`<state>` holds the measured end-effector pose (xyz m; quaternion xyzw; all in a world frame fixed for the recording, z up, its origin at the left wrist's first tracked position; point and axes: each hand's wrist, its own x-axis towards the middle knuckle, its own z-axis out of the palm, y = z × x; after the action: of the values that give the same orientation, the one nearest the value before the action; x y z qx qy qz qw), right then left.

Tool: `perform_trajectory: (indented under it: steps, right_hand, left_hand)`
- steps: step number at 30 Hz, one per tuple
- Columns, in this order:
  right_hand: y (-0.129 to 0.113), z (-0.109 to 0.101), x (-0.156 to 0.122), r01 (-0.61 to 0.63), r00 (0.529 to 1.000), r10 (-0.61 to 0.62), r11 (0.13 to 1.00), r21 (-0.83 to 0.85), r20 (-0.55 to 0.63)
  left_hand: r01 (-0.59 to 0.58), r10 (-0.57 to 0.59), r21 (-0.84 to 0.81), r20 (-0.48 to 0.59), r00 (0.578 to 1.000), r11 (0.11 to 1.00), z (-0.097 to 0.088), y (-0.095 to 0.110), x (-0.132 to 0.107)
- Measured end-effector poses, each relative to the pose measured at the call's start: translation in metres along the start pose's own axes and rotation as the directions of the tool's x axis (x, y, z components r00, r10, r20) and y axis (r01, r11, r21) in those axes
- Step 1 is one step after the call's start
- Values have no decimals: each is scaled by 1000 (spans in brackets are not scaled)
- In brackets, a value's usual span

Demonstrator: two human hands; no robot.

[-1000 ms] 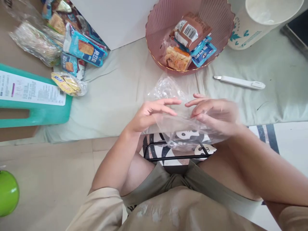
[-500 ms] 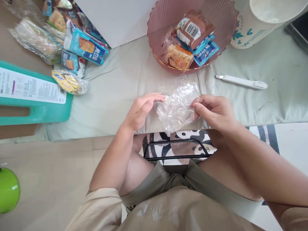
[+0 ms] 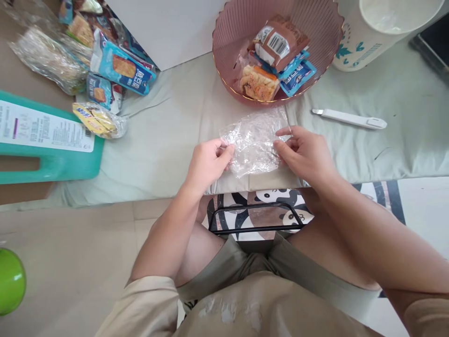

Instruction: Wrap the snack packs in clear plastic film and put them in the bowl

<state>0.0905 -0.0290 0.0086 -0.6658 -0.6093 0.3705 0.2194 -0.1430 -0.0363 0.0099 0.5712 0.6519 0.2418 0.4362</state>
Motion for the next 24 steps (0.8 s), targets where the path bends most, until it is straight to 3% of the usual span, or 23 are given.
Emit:
perform_trajectory:
  steps: [5, 10, 15, 18, 24]
  right_hand:
    - [3, 2, 2, 28, 998, -31, 998, -60, -55]
    - [6, 4, 3, 29, 998, -34, 994, -101, -54]
    - [10, 8, 5, 59, 993, -71, 990, -131, -90]
    - [13, 11, 5, 79, 988, -99, 984, -162, -117]
    - [16, 13, 6, 117, 982, -140, 978, -175, -126]
  left_hand:
    - [-3, 3, -8, -62, 998, 1000, 0, 0, 4]
    - [74, -40, -269, 132, 990, 960, -13, -2, 5]
    - [6, 126, -374, 329, 936, 927, -20, -14, -7]
    - [-22, 166, -378, 355, 920, 926, -10, -20, -19]
    - [49, 66, -300, 361, 930, 953, 1, -21, -36]
